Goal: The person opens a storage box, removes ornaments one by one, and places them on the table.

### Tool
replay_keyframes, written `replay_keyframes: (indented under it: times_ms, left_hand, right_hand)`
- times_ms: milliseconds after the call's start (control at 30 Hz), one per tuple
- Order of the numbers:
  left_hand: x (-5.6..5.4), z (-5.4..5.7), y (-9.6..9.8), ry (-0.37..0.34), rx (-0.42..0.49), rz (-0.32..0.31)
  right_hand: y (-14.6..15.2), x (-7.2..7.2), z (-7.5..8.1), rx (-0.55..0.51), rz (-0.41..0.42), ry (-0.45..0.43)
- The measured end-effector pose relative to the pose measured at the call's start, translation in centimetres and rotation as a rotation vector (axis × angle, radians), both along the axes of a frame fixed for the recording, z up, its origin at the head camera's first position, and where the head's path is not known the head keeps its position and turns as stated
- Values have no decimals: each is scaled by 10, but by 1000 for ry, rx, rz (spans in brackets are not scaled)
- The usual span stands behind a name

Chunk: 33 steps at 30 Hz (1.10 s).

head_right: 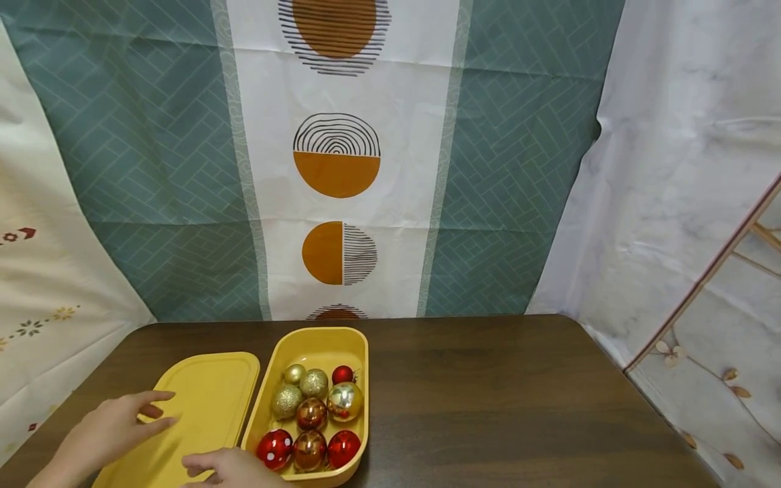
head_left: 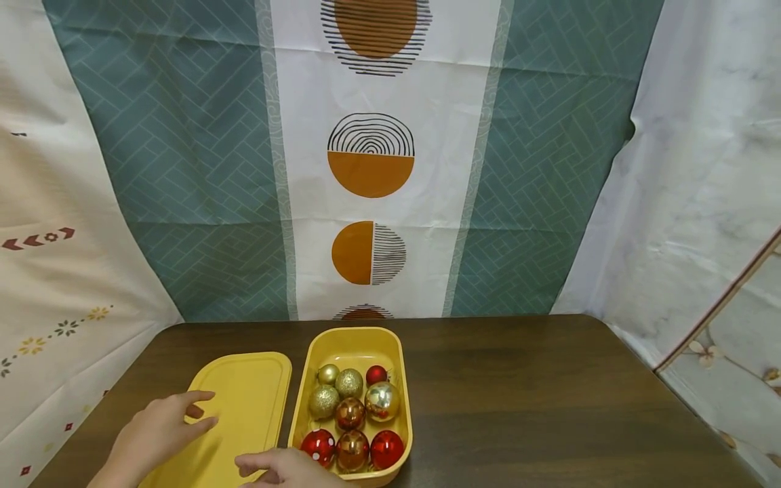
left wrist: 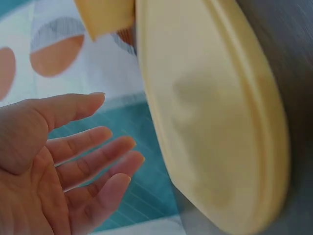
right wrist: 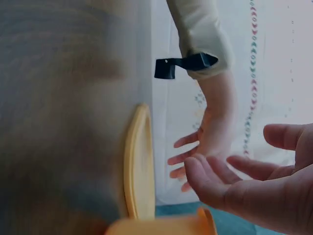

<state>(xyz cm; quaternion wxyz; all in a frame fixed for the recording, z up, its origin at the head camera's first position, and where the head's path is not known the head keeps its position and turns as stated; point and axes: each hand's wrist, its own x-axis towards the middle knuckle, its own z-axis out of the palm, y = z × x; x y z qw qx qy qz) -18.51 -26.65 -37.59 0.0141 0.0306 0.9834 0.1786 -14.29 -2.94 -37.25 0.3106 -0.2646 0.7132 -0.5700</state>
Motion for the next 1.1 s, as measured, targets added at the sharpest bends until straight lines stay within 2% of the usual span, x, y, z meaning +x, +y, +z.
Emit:
replay_keyframes:
  times_ms: [67,100,233,433,567,733,867,1100]
  left_hand:
    - [3,2,9,46,20,-10]
    - [4,3,14,67,31,-16]
    - [6,8,34,119,64,-31]
    - [4,14,60,165,123,-69]
    - [3,14,75,195,197,-87]
    - [1,10,88,195,321,-100]
    - [-3,5,96,172,418,-114]
    - [-9,-4,104,47,582,-102]
  right_hand:
    - [14,-2,4,-38,62,78]
    - [20,-3,6,-39,57,65]
    - [43,-5,13,-63,-11,26]
    - [70,-19,18,-98,-89,171]
    - [88,-31,15,-69,-132,228]
    - [102,-42,10,-6,-123,329]
    - [107,-47,6,39,-101,359]
    - [108,-52,-2,89,-76,367]
